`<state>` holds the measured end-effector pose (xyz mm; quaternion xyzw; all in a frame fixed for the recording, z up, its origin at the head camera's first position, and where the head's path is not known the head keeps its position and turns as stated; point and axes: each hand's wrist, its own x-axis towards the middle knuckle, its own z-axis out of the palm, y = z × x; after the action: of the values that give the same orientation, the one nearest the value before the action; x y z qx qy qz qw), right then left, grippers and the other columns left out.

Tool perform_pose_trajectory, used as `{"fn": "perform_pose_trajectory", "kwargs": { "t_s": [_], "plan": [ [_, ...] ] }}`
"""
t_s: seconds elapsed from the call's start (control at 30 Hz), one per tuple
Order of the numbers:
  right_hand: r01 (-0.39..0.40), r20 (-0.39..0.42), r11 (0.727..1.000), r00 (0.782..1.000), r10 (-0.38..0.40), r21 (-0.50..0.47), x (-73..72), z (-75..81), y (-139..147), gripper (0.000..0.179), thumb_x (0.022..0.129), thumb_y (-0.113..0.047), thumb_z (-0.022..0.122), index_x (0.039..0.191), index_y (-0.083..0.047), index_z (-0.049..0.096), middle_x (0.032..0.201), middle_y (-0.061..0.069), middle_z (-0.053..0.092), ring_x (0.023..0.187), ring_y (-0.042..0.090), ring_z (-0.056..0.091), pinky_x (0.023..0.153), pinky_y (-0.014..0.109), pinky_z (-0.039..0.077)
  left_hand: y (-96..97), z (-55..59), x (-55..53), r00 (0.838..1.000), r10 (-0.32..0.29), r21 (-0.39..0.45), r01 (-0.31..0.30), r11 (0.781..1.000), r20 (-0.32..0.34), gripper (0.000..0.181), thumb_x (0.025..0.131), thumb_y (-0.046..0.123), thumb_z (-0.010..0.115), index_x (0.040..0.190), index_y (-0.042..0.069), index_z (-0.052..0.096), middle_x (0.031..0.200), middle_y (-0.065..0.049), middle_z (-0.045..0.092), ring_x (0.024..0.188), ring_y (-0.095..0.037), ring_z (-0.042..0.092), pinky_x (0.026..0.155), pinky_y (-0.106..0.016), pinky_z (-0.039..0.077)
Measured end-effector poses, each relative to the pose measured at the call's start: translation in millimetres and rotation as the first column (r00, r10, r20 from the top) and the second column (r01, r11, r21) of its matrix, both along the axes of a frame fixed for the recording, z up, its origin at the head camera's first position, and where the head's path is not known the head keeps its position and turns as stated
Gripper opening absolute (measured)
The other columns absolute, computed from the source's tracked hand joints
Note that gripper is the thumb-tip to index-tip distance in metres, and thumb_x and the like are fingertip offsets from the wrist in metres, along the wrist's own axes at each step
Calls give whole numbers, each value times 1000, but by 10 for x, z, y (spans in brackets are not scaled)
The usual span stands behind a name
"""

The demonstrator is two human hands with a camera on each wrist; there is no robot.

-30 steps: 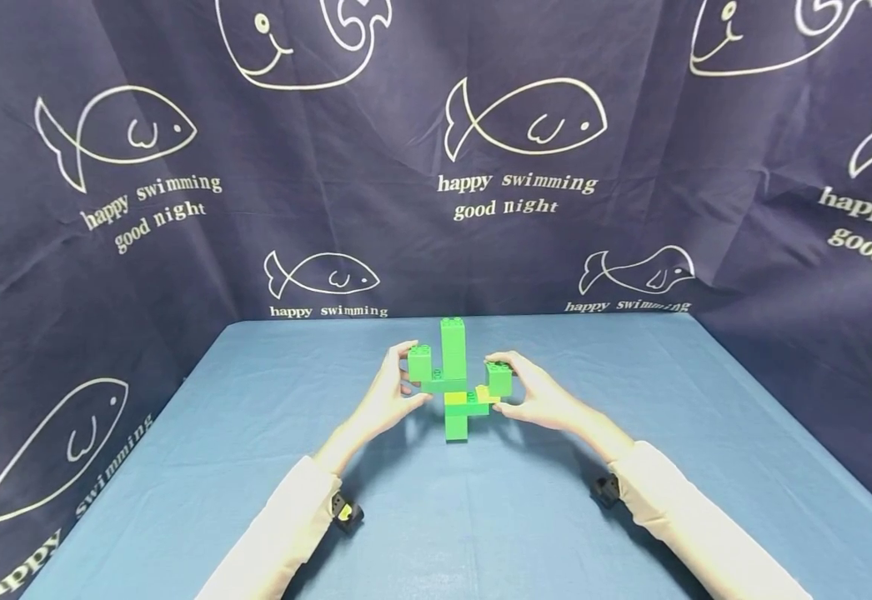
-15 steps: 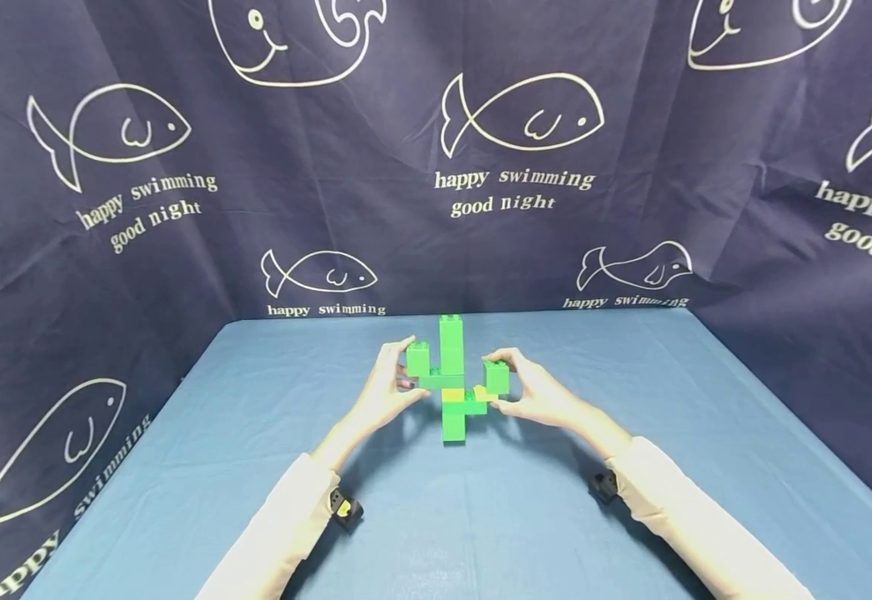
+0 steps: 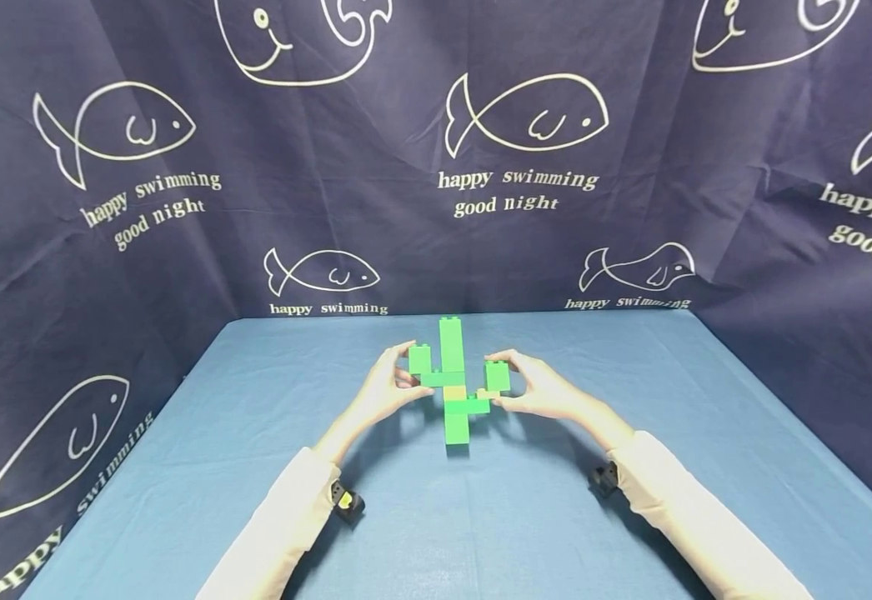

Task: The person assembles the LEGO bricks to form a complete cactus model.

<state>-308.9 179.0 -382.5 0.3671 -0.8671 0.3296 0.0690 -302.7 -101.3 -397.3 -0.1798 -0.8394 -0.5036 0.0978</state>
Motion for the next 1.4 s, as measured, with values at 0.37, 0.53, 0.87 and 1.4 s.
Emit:
{"fn": "perform_pose_trajectory", "kwargs": {
  "t_s": [0.37,0.53,0.87,1.4],
  "plan": [
    [-17,-66,1000,998,19,22,-78,18,13,53,71,-23,78,118,-4,60,113,7,56,107,22,54,96,45,45,-38,-34,-54,999,8,-58,-5,998,48,80,69,15,83,135,-5,42,124,-21,53,88,-27,64,72,-26,57],
    [-7,-44,999,999,9,45,-95,17,8,54,72,-26,78,119,-5,60,111,5,58,103,21,56,91,44,48,-56,-41,-57,998,20,-90,-14,996,61,78,70,19,82,134,-6,44,123,-23,48,92,-28,62,72,-27,57],
    [-11,-6,996,1000,12,88,-154,-38,6,58,74,-27,74,124,-3,57,116,10,60,99,27,60,87,47,50,-90,-83,-121,991,31,-107,-18,994,127,76,70,21,83,132,-5,47,123,-19,56,96,-28,63,79,-32,56],
    [-25,98,993,995,13,117,-207,-124,33,55,77,-28,73,121,-1,57,118,15,61,103,30,58,89,46,50,-94,-141,-207,977,26,-165,10,986,210,65,74,23,80,127,-2,52,117,-18,63,98,-28,65,85,-37,53]
  ]
}}
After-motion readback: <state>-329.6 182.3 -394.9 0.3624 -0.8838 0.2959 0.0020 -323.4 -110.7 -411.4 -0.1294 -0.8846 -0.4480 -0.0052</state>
